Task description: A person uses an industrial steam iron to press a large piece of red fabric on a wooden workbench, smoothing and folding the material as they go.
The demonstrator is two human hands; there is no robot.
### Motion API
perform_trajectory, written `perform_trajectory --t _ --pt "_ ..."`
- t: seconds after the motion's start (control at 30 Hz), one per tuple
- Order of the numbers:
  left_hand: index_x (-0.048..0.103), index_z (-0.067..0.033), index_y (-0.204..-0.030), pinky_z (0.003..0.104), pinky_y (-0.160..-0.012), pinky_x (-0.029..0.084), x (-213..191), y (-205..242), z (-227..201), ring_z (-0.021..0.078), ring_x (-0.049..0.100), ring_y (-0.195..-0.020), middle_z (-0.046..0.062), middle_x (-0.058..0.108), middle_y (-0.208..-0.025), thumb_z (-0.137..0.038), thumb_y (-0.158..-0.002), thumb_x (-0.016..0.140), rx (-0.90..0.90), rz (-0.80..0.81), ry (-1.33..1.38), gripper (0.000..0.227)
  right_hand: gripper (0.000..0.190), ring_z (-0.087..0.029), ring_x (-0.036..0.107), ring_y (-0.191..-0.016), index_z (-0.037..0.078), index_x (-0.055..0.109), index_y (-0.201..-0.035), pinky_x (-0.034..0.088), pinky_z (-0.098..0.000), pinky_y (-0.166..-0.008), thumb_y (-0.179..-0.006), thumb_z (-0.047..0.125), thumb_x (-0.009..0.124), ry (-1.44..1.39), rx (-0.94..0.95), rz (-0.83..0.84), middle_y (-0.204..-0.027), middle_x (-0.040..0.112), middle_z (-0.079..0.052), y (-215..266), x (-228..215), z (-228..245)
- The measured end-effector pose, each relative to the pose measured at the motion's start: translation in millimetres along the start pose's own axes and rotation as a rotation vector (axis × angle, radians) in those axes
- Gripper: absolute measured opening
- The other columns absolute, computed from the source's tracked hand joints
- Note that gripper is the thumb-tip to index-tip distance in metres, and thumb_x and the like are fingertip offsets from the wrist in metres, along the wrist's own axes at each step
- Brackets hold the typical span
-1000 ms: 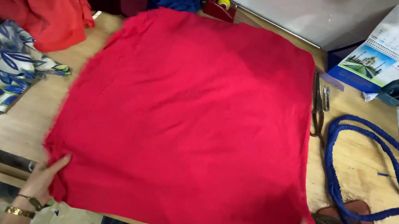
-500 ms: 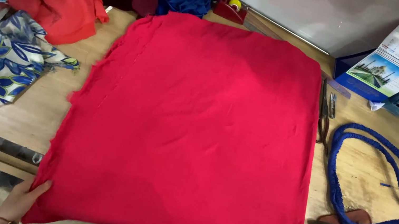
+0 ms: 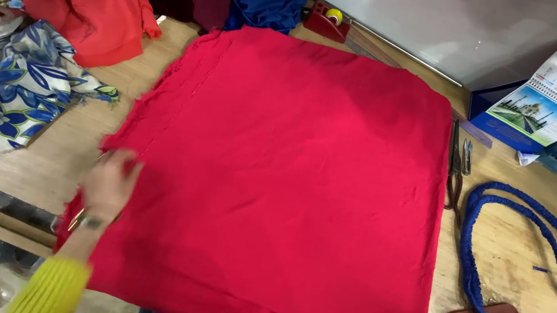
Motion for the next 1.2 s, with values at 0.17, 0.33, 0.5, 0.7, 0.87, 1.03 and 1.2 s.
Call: perform_trajectory --t 0.17,0.33,0.5,0.7,0.87,1.03,1.2 --pt "0.069 -0.0177 -0.113 0.06 -0.071 0.052 81.6 -108.7 -34.5 0.044 0.065 -0.096 0.017 0.07 -0.105 -0.037 -0.088 0.079 -0.026 -0.137 0.138 0.033 0.035 -0.029 0.073 -0.092 0.024 0.072 -0.114 0.054 -0.0482 -0.085 -0.081 0.036 0.078 -0.263 -0.109 -0.053 -0.099 0.077 -0.007 29.3 -41.1 78.7" --pt "0.068 -0.0171 -0.11 0.064 -0.08 0.045 115.3 -154.9 -54.8 0.0394 0.069 -0.095 0.016 0.071 -0.106 -0.056 -0.076 0.088 -0.265 -0.057 0.057 0.056 0.052 -0.034 0.071 -0.103 0.033 0.067 -0.127 0.054 -0.0523 -0.086 -0.077 0.047 0.078 -0.221 -0.104 -0.091 -0.114 0.068 -0.007 43.5 -38.6 87.9" --pt "0.079 -0.0332 -0.087 0.061 -0.08 0.042 126.3 -168.2 -50.7 0.0292 0.067 -0.096 0.004 0.076 -0.085 -0.054 -0.079 0.085 -0.216 -0.009 -0.109 0.023 0.042 -0.033 0.069 -0.099 0.028 0.072 -0.117 0.054 -0.048 -0.092 -0.077 0.039 0.081 -0.216 -0.298 -0.204 -0.102 0.07 -0.01 55.9 -52.8 98.6" --pt "0.076 -0.0342 -0.085 0.055 -0.078 0.041 131.4 -168.4 -35.7 0.0277 0.069 -0.078 0.0 0.074 -0.073 -0.046 -0.084 0.088 -0.208 -0.151 0.021 0.017 0.045 -0.038 0.07 -0.101 0.027 0.068 -0.121 0.054 -0.0521 -0.09 -0.081 0.046 0.075 -0.159 -0.248 -0.081 -0.107 0.07 -0.012 52.9 -63.0 110.2" --pt "0.065 -0.0218 -0.096 0.06 -0.088 0.036 125.3 -165.5 -41.2 0.0373 0.07 -0.083 -0.001 0.076 -0.088 -0.036 -0.099 0.07 -0.223 -0.025 0.27 0.015 0.042 -0.04 0.067 -0.11 0.027 0.071 -0.121 0.05 -0.052 -0.097 -0.083 0.046 0.074 -0.166 -0.153 0.022 -0.114 0.069 -0.016 54.4 -73.3 120.6" --pt "0.068 -0.0178 -0.124 0.065 -0.106 0.024 117.4 -171.4 -57.9 0.0446 0.068 -0.106 0.017 0.076 -0.109 -0.067 -0.086 0.068 -0.345 0.177 0.217 0.062 0.041 -0.037 0.068 -0.108 0.027 0.071 -0.121 0.052 -0.0511 -0.095 -0.084 0.045 0.074 -0.147 -0.131 0.037 -0.112 0.068 -0.014 56.9 -77.1 123.1" --pt "0.074 -0.0202 -0.113 0.069 -0.106 0.03 122.5 -178.3 -51.1 0.0417 0.073 -0.083 0.015 0.077 -0.082 -0.045 -0.1 0.074 -0.171 -0.18 0.088 0.028 0.042 -0.04 0.067 -0.111 0.028 0.07 -0.122 0.052 -0.0535 -0.095 -0.084 0.046 0.073 -0.143 -0.168 -0.009 -0.115 0.068 -0.014 62.3 -77.9 121.3"
Point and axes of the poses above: each hand's wrist, its own y-axis away from the middle knuckle, its own x-axis out of the palm, z = x × y, the point moved 3 cm from there along -y, towards the middle knuckle
